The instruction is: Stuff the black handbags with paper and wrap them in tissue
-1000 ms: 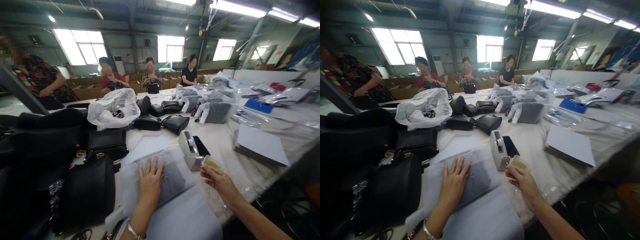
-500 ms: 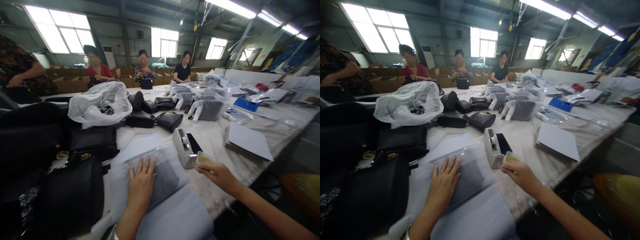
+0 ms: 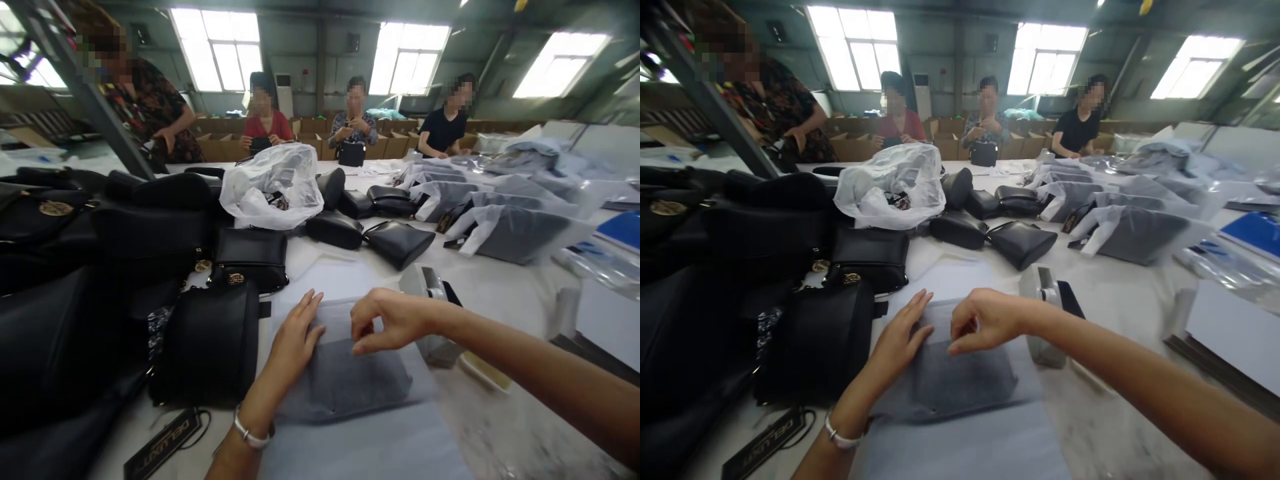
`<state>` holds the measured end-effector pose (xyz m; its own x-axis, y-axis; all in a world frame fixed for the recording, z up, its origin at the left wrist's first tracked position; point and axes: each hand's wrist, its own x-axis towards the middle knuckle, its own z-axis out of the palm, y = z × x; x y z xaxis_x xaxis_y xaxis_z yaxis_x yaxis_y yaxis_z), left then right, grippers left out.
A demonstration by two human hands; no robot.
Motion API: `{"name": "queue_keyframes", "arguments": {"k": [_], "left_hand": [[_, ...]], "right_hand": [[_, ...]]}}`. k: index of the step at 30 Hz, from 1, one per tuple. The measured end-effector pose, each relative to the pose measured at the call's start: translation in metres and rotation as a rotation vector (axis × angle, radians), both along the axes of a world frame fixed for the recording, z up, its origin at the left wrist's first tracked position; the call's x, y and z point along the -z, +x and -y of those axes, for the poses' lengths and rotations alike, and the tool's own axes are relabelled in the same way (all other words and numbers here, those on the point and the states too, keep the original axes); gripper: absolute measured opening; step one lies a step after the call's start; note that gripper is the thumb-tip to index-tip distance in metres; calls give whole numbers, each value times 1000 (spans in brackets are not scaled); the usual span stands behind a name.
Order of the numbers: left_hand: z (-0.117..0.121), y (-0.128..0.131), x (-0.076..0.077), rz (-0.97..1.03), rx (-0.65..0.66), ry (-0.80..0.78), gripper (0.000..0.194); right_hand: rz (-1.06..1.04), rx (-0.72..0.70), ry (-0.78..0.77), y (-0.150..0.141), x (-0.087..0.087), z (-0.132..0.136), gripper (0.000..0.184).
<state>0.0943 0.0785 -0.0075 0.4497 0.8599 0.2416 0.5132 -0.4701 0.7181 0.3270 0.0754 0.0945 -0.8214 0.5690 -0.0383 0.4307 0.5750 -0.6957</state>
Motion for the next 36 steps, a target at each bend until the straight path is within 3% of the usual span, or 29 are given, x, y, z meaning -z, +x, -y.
{"name": "queue_keyframes", "arguments": {"k": [4,8,13,17,19,22,24,26,28,30,33,36], "left_hand": [[-13,-9,2,128,45,-103,61],[-20,-13,1,201,49,-199,65],[-21,-15,3,242,46,-229,69],[-20,-16,4,250,33,-244,71],[-19,-16,2,257,38,-253,70],[-18,-15,-1,261,43,-252,68],[-18,-14,-2,261,42,-252,68],[-17,-14,-2,251,37,-239,69],[-15,-13,-2,213,31,-195,66],[-10,-9,-4,140,-17,-85,56],[2,4,-10,-9,-151,164,43],[12,22,-14,-204,-90,335,40]], "right_hand": [[184,-54,24,-22,16,-50,27],[384,-113,141,-40,23,-82,25],[637,-170,377,-61,15,-90,29],[697,-148,520,-69,11,-92,42],[719,-66,479,-65,15,-99,57],[685,28,118,-47,28,-114,64],[624,131,-66,-29,37,-121,54],[597,319,-9,-10,42,-121,37],[575,506,168,5,43,-108,25],[449,588,303,13,42,-79,23],[157,618,458,15,46,-14,25],[78,531,573,9,64,56,36]]}}
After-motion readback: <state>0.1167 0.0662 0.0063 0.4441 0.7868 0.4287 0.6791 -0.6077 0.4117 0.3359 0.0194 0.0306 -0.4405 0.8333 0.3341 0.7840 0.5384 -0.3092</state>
